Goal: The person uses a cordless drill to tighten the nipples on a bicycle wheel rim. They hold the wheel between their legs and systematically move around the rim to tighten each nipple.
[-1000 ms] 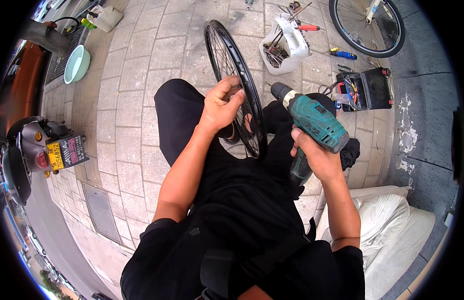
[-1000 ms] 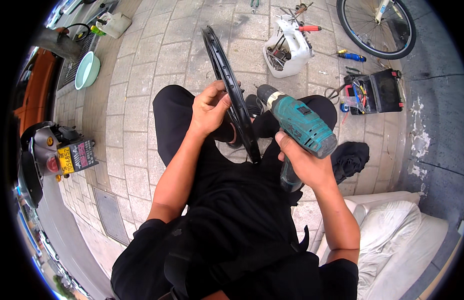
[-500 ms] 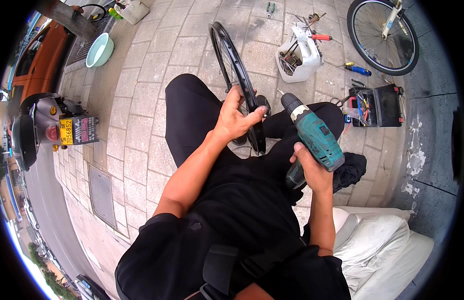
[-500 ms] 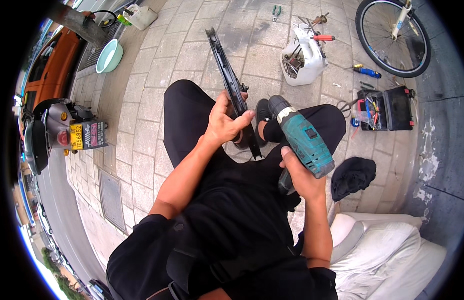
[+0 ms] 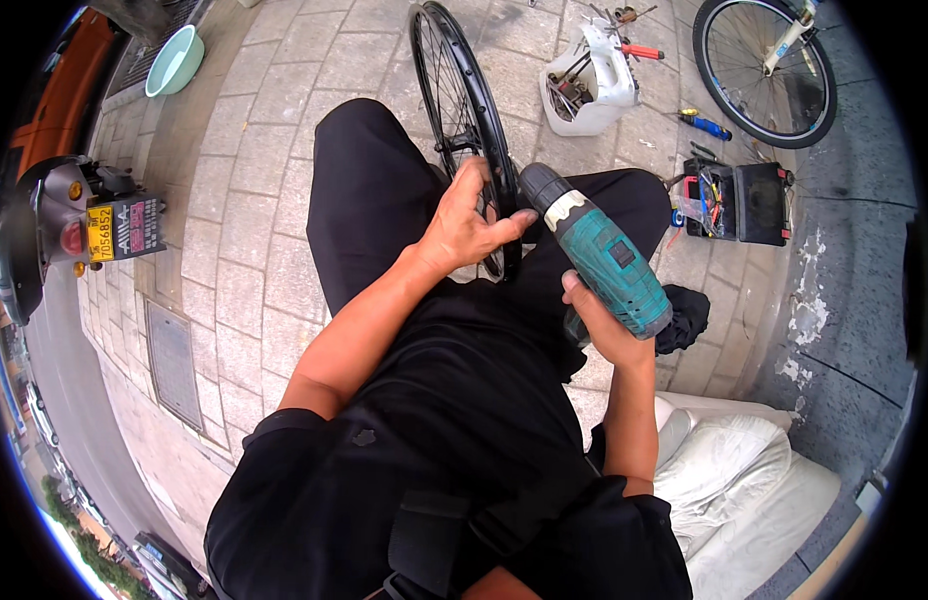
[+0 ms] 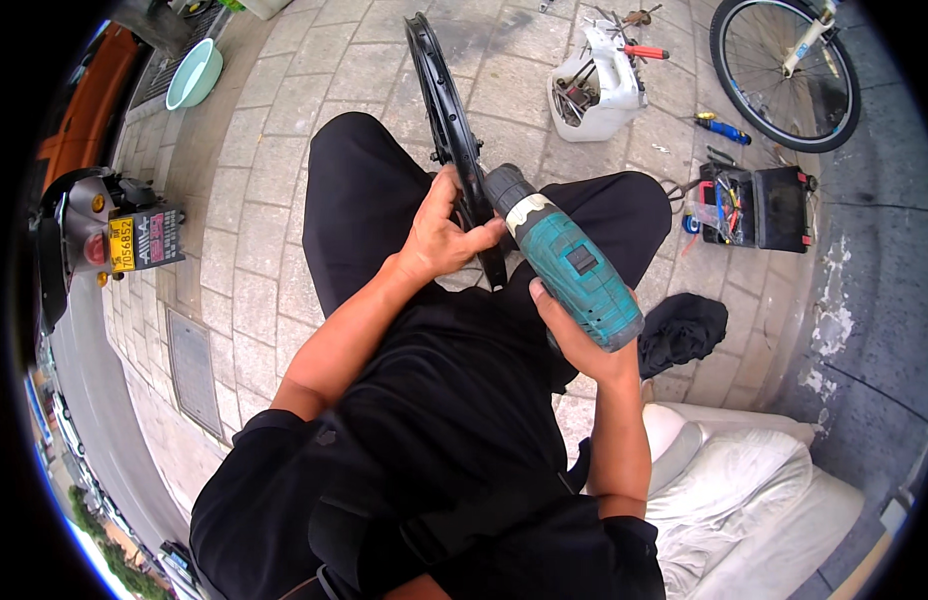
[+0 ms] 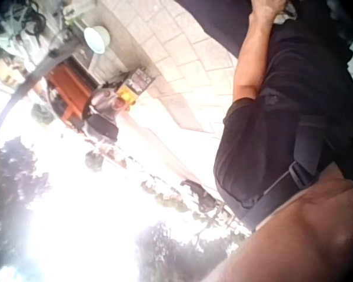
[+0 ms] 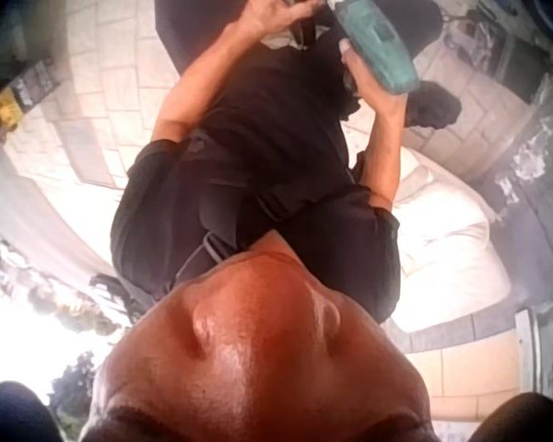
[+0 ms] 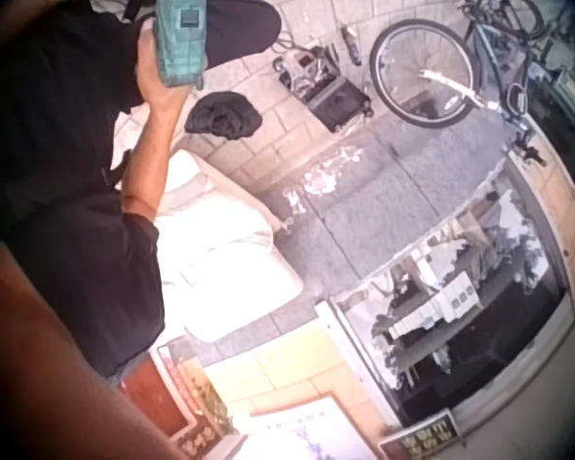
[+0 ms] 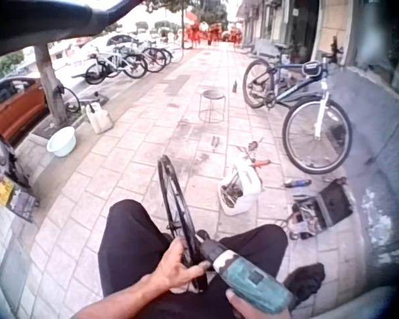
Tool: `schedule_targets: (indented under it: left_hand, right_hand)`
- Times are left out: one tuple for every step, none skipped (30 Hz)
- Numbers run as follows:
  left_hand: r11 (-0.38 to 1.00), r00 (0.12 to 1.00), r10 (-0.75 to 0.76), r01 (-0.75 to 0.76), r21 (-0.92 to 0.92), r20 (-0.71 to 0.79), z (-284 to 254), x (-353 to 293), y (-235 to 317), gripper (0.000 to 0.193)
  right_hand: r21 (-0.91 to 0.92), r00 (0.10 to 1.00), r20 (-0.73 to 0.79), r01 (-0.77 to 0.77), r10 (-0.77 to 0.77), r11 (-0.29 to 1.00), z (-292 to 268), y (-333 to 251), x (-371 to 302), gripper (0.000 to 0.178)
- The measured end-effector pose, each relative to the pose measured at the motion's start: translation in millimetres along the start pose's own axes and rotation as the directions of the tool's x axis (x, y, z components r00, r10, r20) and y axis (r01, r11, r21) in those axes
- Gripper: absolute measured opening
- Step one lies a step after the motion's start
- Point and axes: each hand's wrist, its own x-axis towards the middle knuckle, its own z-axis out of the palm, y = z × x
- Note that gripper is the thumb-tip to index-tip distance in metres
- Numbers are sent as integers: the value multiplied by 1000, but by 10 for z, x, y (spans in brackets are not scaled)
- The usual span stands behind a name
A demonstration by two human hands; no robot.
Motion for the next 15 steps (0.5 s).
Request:
schedule_targets:
  left_hand:
    - [1000, 1000, -7, 8, -12, 12, -26, 11, 21, 55]
    - [1000, 1000, -15, 15, -24, 24, -39, 16, 28, 54]
    - [994, 1000, -20, 21, -108, 12, -27, 12, 19, 50]
    - [981, 1000, -27, 27, -193, 0, -4, 3, 6, 46]
    - [961, 999, -36, 31, -276, -12, 8, -1, -4, 42]
    - [913, 984, -167, 176, -369, 57, -47, -16, -26, 38]
    - [834, 946, -292, 322, -448, 137, -139, -67, -67, 35]
    - [742, 926, -346, 370, -559, 153, -125, -65, -105, 31]
    - [634, 901, -398, 405, -658, 172, -111, -64, -140, 30]
    - [522, 908, -403, 328, -788, 110, -32, 6, -169, 31]
    - [425, 879, -457, 353, -833, 139, -30, 67, -212, 30]
    - [323, 846, -504, 371, -871, 174, -34, 117, -251, 29]
    - [314, 823, -533, 410, -856, 198, -46, 198, -209, 26]
    - [317, 800, -557, 455, -832, 225, -59, 262, -160, 25]
    - [319, 775, -580, 500, -805, 252, -65, 318, -107, 24]
  right_hand:
    - [-8, 1000, 11, -15, 15, 1000, -3, -13, 25, 19]
    - [8, 1000, 18, 5, -5, 1000, -5, -21, 47, 19]
    - [25, 999, 24, 25, -26, 999, -7, -28, 70, 18]
    - [40, 998, 31, 44, -45, 998, -14, -37, 97, 18]
    - [22, 997, 53, 61, -62, 998, -34, -57, 129, 19]
    - [5, 994, 75, 78, -78, 997, -69, -90, 165, 20]
    - [-13, 991, 102, 91, -89, 996, -96, -112, 188, 21]
    - [-31, 990, 105, 97, -93, 995, -112, -144, 208, 22]
    - [-49, 989, 109, 102, -97, 994, -125, -182, 230, 24]
    - [-72, 988, 115, 110, -101, 991, -149, -222, 254, 26]
    - [-133, 984, 138, 129, -111, 983, -181, -248, 282, 30]
    - [-192, 980, 162, 150, -120, 970, -218, -272, 313, 34]
    - [-260, 977, 174, 166, -122, 951, -275, -313, 332, 38]
    - [-263, 973, 171, 198, -156, 944, -301, -348, 365, 42]
    - [-265, 967, 169, 229, -189, 937, -325, -385, 399, 45]
